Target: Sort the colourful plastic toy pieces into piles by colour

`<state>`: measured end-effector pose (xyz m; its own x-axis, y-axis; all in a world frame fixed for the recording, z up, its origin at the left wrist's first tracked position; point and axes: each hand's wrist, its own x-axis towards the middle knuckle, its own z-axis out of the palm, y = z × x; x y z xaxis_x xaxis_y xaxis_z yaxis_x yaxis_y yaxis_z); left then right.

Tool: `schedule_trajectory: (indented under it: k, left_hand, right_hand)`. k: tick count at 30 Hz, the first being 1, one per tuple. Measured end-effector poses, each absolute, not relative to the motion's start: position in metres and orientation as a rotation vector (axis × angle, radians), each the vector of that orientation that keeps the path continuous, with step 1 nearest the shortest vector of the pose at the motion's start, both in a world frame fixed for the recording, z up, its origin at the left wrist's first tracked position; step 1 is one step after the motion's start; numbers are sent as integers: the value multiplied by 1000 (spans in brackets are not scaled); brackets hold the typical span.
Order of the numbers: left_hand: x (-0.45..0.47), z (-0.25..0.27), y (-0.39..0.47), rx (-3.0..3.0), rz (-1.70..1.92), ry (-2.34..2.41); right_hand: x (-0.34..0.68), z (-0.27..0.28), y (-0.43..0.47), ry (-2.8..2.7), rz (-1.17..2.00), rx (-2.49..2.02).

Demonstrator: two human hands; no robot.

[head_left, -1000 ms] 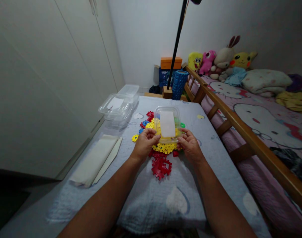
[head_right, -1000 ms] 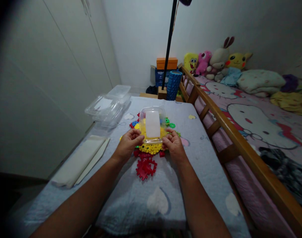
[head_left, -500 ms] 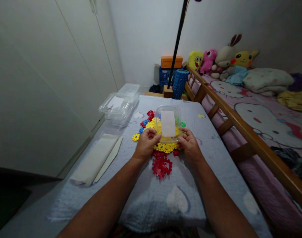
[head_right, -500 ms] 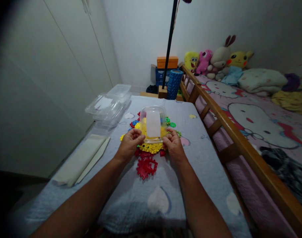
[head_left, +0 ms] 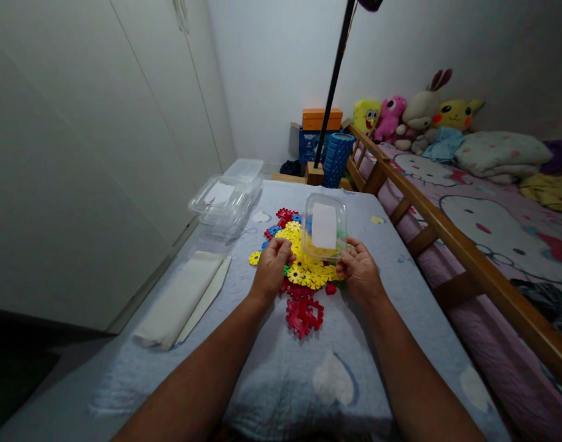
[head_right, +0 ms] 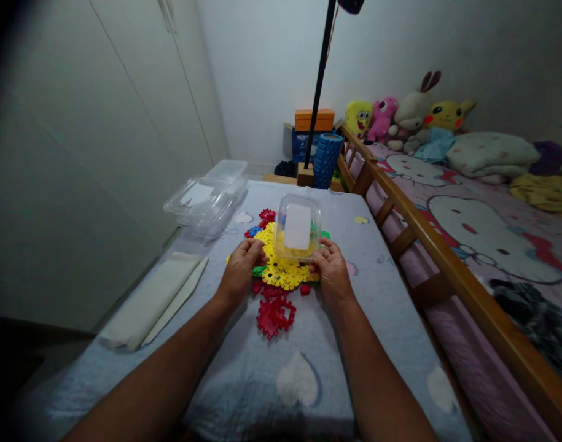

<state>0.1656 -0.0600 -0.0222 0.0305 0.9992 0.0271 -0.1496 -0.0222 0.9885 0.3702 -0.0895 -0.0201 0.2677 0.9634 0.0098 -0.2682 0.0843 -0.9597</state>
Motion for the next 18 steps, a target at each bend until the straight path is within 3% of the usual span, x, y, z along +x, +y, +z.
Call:
schedule_trajectory:
  k: [7,18]
  left_hand:
    - [136,-37,-34,1553,1404,1409]
    - [145,-36,-42,1606,1310,1398]
  right_hand:
    - [375,-10,-63,-793,1091,-1117]
    - [338,0,-25,-845,1032,-1176]
